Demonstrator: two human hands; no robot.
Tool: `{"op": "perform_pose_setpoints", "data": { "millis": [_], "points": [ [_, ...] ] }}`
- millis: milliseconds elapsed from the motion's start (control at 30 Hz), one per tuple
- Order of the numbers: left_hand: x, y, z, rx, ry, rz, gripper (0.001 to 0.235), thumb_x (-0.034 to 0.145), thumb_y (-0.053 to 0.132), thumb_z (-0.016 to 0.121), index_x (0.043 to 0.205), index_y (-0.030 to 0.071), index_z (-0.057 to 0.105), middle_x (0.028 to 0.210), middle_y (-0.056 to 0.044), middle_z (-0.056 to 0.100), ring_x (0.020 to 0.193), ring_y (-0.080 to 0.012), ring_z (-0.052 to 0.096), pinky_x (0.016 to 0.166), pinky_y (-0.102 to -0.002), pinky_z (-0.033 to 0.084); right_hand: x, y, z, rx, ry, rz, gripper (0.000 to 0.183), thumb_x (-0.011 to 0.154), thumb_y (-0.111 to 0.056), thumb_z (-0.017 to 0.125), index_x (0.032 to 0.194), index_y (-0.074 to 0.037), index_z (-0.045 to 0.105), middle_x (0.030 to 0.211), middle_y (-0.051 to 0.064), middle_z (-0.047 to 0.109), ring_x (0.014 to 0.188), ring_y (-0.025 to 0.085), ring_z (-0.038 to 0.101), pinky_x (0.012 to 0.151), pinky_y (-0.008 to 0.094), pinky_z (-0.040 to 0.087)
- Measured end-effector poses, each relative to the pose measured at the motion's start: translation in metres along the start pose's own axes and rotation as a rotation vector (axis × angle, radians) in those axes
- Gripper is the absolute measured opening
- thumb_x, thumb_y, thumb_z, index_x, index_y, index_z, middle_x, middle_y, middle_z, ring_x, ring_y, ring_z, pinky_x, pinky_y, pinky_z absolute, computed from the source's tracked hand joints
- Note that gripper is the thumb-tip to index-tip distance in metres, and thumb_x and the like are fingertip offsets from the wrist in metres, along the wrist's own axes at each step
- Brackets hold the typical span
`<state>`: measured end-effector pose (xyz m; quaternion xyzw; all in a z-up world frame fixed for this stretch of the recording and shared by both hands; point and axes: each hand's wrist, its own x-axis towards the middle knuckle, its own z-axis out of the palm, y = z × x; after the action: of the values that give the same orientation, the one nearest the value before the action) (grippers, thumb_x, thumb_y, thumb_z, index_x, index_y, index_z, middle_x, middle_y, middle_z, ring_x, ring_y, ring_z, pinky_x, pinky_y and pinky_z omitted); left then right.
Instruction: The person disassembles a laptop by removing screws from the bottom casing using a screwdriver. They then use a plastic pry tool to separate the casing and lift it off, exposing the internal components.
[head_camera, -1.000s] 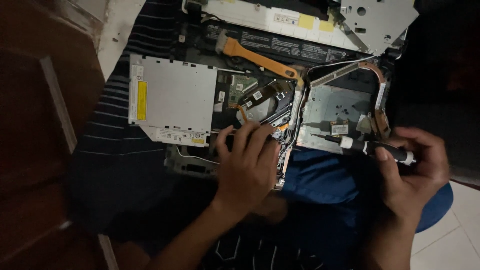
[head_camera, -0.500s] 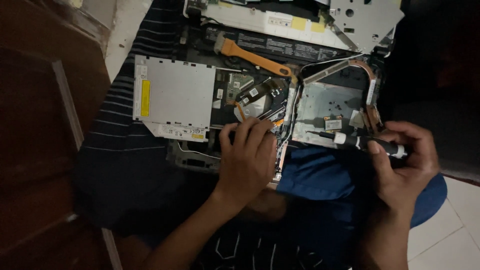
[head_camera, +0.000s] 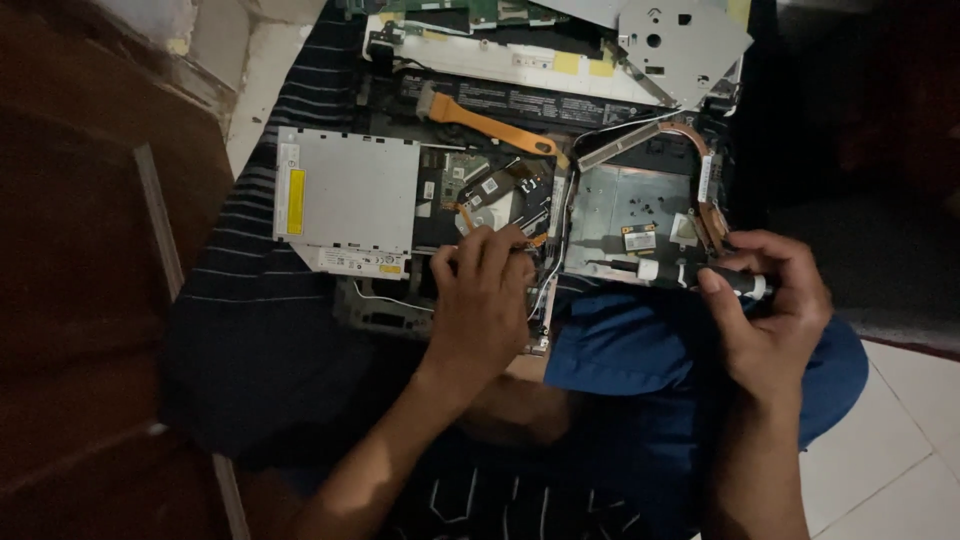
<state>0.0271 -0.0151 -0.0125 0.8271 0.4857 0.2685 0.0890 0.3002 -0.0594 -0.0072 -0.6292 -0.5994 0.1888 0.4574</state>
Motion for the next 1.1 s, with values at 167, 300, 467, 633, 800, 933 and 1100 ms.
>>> {"op": "perform_pose_setpoints", "data": {
  "millis": [167, 300, 467, 633, 800, 933, 1100],
  "points": [
    [0.001, -0.004, -0.008, -0.123, -0.045, -0.057, 0.010, 0.092, 0.004, 0.052, 0.092, 0.011, 0.059, 0.116, -0.006, 0.059, 0.113, -0.0285, 0.051, 0.090, -0.046, 0.032, 0.001, -0.003, 0.001, 0.014, -0.001, 0.009, 0.033, 0.100, -0.009, 0.076, 0.129, 0.000, 0.061, 0.109, 0.013, 0.067, 0.102, 0.019, 0.066, 0.098, 0.031, 0.050],
    [0.004, -0.003, -0.036, -0.635, -0.001, -0.156, 0.008, 0.100, 0.009, 0.054, 0.096, 0.006, 0.060, 0.100, -0.010, 0.064, 0.100, -0.0272, 0.059, 0.087, -0.039, 0.047, 0.003, -0.001, 0.001, 0.006, -0.013, 0.023, 0.033, 0.100, -0.006, 0.076, 0.129, -0.001, 0.061, 0.115, 0.011, 0.065, 0.101, 0.017, 0.063, 0.095, 0.029, 0.049],
    [-0.004, -0.002, -0.052, -1.047, 0.036, -0.274, 0.003, 0.098, 0.007, 0.064, 0.094, 0.007, 0.065, 0.093, -0.006, 0.068, 0.075, -0.0114, 0.056, 0.066, -0.025, 0.046, 0.003, 0.003, 0.003, 0.003, -0.017, 0.017, 0.031, 0.101, -0.008, 0.076, 0.128, -0.002, 0.061, 0.107, 0.009, 0.063, 0.101, 0.017, 0.062, 0.096, 0.030, 0.048],
    [-0.004, -0.005, -0.049, -1.164, 0.033, -0.327, 0.003, 0.097, 0.006, 0.064, 0.096, 0.008, 0.062, 0.091, -0.003, 0.067, 0.076, -0.0086, 0.058, 0.067, -0.022, 0.047, 0.003, 0.005, 0.004, 0.000, -0.015, 0.009, 0.031, 0.101, -0.010, 0.077, 0.128, -0.004, 0.062, 0.105, 0.008, 0.063, 0.099, 0.015, 0.062, 0.095, 0.028, 0.049],
    [0.000, -0.004, -0.048, -0.922, 0.021, -0.178, 0.010, 0.099, 0.004, 0.057, 0.094, 0.009, 0.064, 0.091, -0.004, 0.064, 0.066, -0.0124, 0.049, 0.060, -0.028, 0.038, 0.000, 0.012, 0.002, 0.088, 0.016, 0.053, 0.027, 0.103, -0.013, 0.072, 0.127, -0.006, 0.063, 0.103, 0.005, 0.065, 0.097, 0.011, 0.060, 0.088, 0.024, 0.045],
    [0.001, 0.000, -0.041, -0.936, 0.041, -0.131, 0.013, 0.099, 0.002, 0.058, 0.098, 0.007, 0.070, 0.104, -0.010, 0.070, 0.095, -0.0205, 0.069, 0.076, -0.028, 0.055, 0.000, 0.002, 0.002, 0.183, 0.026, 0.071, 0.026, 0.102, -0.017, 0.069, 0.125, -0.006, 0.062, 0.098, 0.001, 0.063, 0.090, 0.007, 0.056, 0.085, 0.022, 0.042],
    [0.003, 0.015, -0.029, -1.015, 0.027, -0.208, 0.018, 0.093, -0.003, 0.060, 0.092, 0.009, 0.074, 0.102, -0.006, 0.068, 0.061, -0.0077, 0.044, 0.057, -0.023, 0.036, -0.006, -0.003, 0.003, 0.361, -0.025, 0.125, 0.035, 0.096, -0.029, 0.069, 0.122, -0.006, 0.061, 0.089, -0.002, 0.058, 0.076, 0.004, 0.051, 0.075, 0.019, 0.040]
  ]
}}
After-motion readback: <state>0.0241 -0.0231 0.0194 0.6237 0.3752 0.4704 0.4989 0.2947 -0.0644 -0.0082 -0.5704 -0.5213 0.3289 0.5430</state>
